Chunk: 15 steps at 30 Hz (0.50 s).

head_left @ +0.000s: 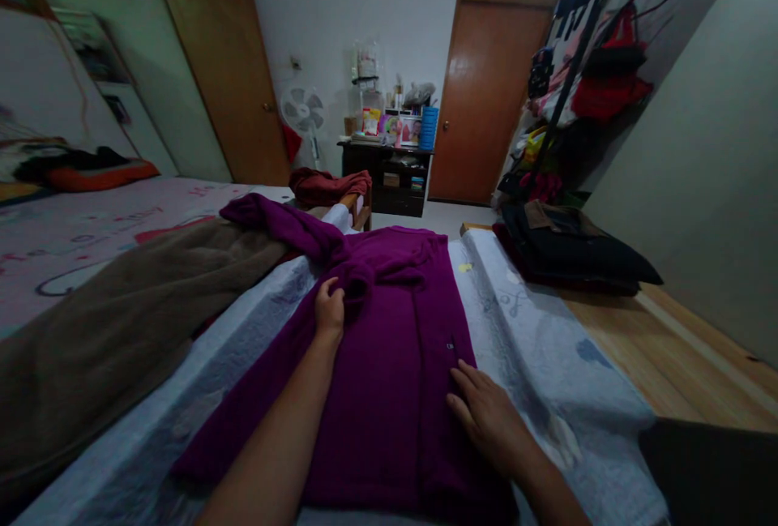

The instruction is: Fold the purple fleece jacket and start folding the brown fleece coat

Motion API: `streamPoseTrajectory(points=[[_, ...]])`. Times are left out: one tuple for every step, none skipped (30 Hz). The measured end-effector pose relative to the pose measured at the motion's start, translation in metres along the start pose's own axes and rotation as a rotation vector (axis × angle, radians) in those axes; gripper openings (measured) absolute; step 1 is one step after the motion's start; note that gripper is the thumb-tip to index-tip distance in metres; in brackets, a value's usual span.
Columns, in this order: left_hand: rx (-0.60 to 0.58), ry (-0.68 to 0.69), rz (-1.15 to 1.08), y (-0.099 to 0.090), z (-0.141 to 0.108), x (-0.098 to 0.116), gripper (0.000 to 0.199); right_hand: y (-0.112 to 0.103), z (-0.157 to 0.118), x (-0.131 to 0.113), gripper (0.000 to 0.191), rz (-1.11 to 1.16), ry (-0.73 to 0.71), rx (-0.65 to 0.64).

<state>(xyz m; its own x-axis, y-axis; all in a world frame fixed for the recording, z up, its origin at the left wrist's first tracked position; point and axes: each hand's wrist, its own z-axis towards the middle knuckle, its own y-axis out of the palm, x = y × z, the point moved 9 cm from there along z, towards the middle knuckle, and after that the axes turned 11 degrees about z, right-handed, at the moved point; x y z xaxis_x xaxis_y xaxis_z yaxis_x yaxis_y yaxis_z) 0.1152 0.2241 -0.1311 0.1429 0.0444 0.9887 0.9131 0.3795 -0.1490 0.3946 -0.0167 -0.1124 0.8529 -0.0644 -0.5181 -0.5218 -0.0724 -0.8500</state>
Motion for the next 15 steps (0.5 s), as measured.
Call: streamPoseTrajectory(points=[[0.0, -0.021, -0.041, -0.002, 0.001, -0.002, 0.03, -0.008, 0.007, -0.002, 0.051, 0.016, -0.004, -0.011], [-0.016, -0.067, -0.126, -0.003, 0.001, -0.006, 0.028, -0.016, 0.017, -0.004, 0.047, 0.03, -0.004, -0.017], [-0.048, -0.135, -0.25, -0.002, 0.0, -0.011, 0.025, -0.024, 0.028, -0.005, 0.045, 0.036, -0.004, -0.018], [-0.093, -0.219, -0.405, 0.001, -0.002, -0.016, 0.021, -0.032, 0.041, -0.006, 0.043, 0.033, -0.003, -0.009], [-0.146, -0.31, -0.58, 0.004, -0.005, -0.019, 0.018, -0.038, 0.057, -0.008, 0.042, 0.026, -0.013, 0.005], [-0.198, -0.391, -0.752, 0.008, -0.009, -0.02, 0.016, -0.043, 0.074, -0.012, 0.04, 0.024, -0.041, 0.021], [-0.24, -0.445, -0.898, 0.01, -0.011, -0.018, 0.015, -0.048, 0.093, -0.017, 0.038, 0.033, -0.076, 0.041], [-0.264, -0.465, -0.996, 0.01, -0.013, -0.014, 0.016, -0.05, 0.113, -0.022, 0.037, 0.043, -0.104, 0.057], [-0.275, -0.463, -1.067, 0.008, -0.014, -0.01, 0.017, -0.051, 0.134, -0.026, 0.035, 0.045, -0.121, 0.071], [-0.277, -0.448, -1.111, 0.006, -0.014, -0.005, 0.018, -0.053, 0.155, -0.03, 0.033, 0.045, -0.137, 0.109], [-0.278, -0.422, -1.131, 0.004, -0.015, -0.001, 0.02, -0.055, 0.176, -0.032, 0.031, 0.038, -0.138, 0.154], [-0.279, -0.387, -1.135, 0.002, -0.015, 0.005, 0.023, -0.055, 0.196, -0.034, 0.03, 0.026, -0.132, 0.185], [-0.287, -0.345, -1.128, 0.001, -0.016, 0.01, 0.026, -0.051, 0.215, -0.035, 0.029, 0.013, -0.113, 0.187], [-0.301, -0.293, -1.113, -0.001, -0.018, 0.017, 0.03, -0.048, 0.231, -0.034, 0.027, 0.007, -0.092, 0.205], [-0.318, -0.23, -1.091, -0.002, -0.019, 0.025, 0.033, -0.043, 0.245, -0.034, 0.027, 0.006, -0.081, 0.217]])
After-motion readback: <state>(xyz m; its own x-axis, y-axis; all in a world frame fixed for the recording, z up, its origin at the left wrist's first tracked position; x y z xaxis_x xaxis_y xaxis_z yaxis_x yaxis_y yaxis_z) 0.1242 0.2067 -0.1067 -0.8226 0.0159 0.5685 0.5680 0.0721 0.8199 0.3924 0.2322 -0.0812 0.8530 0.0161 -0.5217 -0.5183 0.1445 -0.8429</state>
